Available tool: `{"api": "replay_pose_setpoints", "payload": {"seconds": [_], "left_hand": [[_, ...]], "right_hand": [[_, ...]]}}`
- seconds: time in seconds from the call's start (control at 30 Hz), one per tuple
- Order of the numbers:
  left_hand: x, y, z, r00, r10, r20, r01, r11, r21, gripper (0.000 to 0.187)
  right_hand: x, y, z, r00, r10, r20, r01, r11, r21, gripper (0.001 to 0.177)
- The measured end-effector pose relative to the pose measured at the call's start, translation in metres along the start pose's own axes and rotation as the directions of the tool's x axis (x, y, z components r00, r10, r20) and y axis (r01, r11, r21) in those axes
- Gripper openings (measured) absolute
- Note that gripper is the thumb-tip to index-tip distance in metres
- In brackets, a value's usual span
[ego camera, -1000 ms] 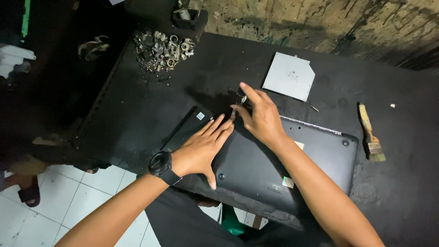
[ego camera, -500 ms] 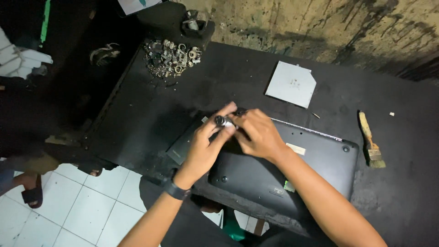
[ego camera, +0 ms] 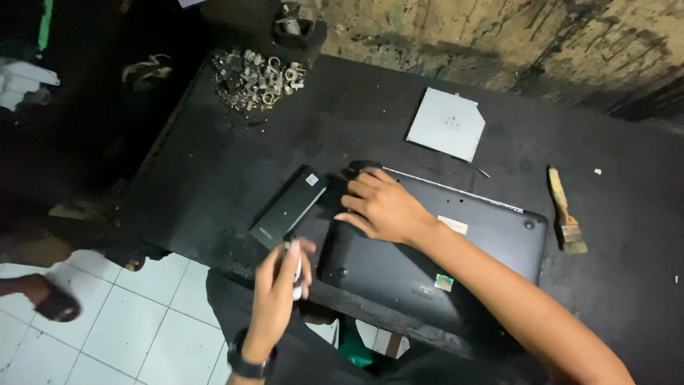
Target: The person cleans a laptop hard drive with a brush, then uses a screwdriver to remove screws from the drive and the laptop's back cover. They place the hard drive aside and remove the back cover to reveal the internal components.
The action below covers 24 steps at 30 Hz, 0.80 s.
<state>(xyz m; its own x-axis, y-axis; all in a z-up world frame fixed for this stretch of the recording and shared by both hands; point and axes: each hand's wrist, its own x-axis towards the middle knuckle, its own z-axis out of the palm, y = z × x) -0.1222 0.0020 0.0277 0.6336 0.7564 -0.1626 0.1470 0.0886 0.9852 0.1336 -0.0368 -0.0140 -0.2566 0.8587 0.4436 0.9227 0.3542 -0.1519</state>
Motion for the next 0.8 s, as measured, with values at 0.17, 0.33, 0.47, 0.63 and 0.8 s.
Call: {"api": "replay_pose_setpoints", "payload": {"seconds": [0.17, 0.33, 0.47, 0.63, 0.8], "left_hand": [[-0.045, -0.037, -0.012, 0.926, -0.368, -0.082, 0.367, 0.930, -0.031, 0.046], [-0.068, -0.067, -0.012, 0.864, -0.483, -0.141, 0.472, 0.876, -0.102, 0.048], [-0.075, -0.082, -0.011, 0.703, -0.675, -0.227, 0.688, 0.725, -0.025, 0.047], [-0.064, -0.046, 0.000, 0.466, -0.815, -0.345, 0.859, 0.510, -0.047, 0.054], [-0.059, -0.036, 0.012, 0.850, -0.473, -0.231, 0.462, 0.881, -0.106, 0.036]], "right_hand": [[0.006, 0.004, 0.017, 0.998, -0.006, 0.059, 0.005, 1.000, 0.026, 0.035], [0.008, 0.003, 0.020, 0.997, 0.003, 0.083, -0.004, 1.000, 0.002, 0.035], [0.009, 0.001, -0.001, 0.997, 0.069, -0.022, -0.064, 0.982, 0.178, 0.035], [0.010, 0.003, 0.003, 0.998, 0.059, -0.027, -0.054, 0.983, 0.177, 0.035], [0.015, -0.003, -0.021, 0.996, 0.063, -0.061, -0.050, 0.980, 0.194, 0.035]]}}
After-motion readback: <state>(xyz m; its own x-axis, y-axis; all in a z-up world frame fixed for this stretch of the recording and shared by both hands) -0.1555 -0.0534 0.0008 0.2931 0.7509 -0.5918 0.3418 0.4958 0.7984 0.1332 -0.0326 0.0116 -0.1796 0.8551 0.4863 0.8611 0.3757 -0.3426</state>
